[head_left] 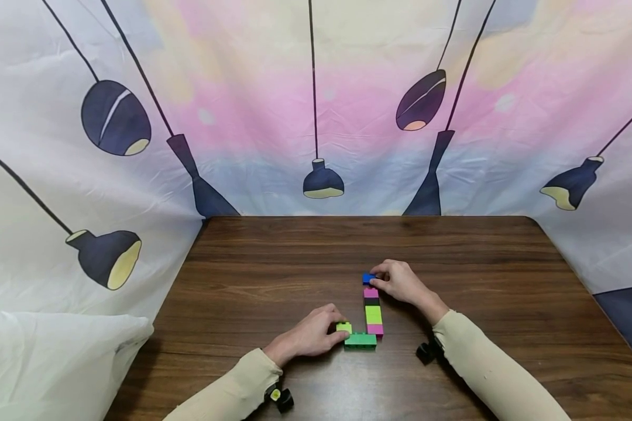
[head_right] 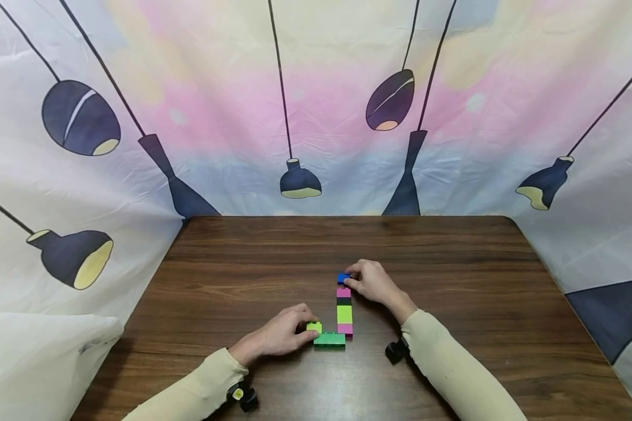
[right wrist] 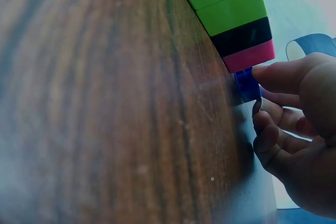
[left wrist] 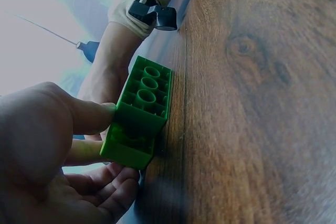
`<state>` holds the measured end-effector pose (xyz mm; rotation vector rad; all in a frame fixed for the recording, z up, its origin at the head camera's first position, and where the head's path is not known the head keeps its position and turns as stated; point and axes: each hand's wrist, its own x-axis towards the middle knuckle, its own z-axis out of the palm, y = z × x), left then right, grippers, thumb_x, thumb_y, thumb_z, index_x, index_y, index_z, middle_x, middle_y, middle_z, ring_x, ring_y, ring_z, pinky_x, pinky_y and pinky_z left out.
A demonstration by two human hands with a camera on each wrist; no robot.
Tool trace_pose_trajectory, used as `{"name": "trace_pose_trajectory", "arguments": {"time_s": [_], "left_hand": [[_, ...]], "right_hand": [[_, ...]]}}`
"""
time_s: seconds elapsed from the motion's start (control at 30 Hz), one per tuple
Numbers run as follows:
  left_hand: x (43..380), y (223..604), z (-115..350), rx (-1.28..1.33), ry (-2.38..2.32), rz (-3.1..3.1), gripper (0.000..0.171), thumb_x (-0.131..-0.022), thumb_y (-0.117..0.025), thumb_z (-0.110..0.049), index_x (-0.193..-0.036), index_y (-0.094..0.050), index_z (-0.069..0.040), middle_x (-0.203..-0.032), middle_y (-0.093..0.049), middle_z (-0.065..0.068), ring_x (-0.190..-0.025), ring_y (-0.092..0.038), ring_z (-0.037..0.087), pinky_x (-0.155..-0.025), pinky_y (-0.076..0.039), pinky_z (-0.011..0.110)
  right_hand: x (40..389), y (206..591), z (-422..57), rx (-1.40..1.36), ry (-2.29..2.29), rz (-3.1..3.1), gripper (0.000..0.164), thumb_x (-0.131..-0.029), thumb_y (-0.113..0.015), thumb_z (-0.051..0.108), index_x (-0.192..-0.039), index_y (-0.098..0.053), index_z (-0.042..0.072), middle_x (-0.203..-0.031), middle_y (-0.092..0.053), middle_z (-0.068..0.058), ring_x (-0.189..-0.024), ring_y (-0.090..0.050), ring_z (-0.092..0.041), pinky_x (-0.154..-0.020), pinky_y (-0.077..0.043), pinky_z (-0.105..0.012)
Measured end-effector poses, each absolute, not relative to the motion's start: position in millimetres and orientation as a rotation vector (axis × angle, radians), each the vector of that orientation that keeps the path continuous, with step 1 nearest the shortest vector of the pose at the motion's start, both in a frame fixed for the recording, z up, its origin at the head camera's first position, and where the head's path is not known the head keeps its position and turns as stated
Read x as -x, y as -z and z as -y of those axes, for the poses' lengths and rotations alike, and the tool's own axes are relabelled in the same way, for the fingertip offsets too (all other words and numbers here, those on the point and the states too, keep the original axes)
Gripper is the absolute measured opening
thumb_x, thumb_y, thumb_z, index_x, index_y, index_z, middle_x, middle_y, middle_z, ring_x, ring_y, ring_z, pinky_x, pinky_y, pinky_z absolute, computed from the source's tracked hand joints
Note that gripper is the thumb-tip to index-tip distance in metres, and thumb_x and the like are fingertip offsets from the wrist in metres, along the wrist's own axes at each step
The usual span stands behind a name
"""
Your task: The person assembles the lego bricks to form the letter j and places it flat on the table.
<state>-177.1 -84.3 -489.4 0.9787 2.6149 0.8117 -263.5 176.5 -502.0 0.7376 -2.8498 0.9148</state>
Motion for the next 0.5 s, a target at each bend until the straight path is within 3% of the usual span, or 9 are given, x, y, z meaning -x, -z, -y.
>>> {"name": "trace_pose_trajectory", "arguments": {"time_s": [0.5], "left_hand": [[177.2,489.8,85.4,-0.965,-0.847,-2.630,0.033,-0.098,-0.058,-0.035,-0.116,-0.070,-0.010,-0.104,-0.061,-0.002,-0.091,-0.056,0.005,-0.080,-0.047,0.021]], "right_hand": [[264.4,497.3,-178.1,-0.735,-0.933,2.852,0.021,-0.088,-0.072,0.022,-0.104,-0.074,0.008,-0.088,-0.064,0.001,-0.073,-0.055,-0.007,-0.064,-0.048,-0.025]]}}
